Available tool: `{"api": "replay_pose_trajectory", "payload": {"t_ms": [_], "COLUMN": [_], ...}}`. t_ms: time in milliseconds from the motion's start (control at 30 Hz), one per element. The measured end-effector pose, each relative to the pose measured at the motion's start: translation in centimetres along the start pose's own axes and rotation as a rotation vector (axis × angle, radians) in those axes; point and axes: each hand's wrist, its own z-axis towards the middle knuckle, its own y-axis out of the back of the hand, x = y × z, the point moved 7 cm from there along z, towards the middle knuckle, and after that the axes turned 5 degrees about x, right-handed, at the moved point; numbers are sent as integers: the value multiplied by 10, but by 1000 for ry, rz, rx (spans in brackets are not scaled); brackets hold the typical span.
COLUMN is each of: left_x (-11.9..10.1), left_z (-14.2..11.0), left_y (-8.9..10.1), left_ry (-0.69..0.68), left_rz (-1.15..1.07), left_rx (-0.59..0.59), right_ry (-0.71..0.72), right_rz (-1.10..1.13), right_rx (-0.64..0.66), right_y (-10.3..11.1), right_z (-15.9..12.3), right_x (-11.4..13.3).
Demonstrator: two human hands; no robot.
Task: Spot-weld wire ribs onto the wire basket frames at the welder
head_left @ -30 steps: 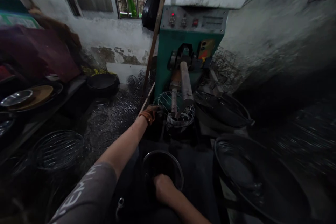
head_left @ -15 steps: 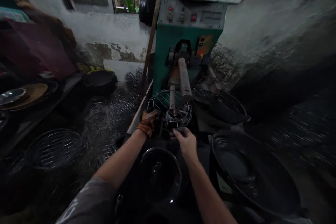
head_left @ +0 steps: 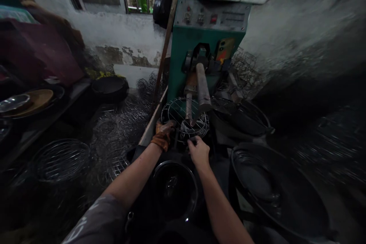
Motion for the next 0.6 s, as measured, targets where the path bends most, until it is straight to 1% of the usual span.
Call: {"api": "replay_pose_trajectory", "payload": {"t_ms": [100,233,300,433,600], "left_x": [-1,-2,-1,7,20], "left_z": [-5,-9,-7,6,27], "left_y": [-2,-5,-5,-7,-11], "left_ry": [18,53,66,77,43], "left_rz": [9,3,18,25,23], "left_rx": [26,54,50,70,102], "right_ry": [-24,-91,-109,-83,-41], "right_rz": [4,130,161,119,29], "right_rx": [13,31,38,24,4], "right_y": [-1,-2,-2,1,6], "right_z": [0,2,3,9,24], "right_x": [-2,-7,-8,-8,-7]}}
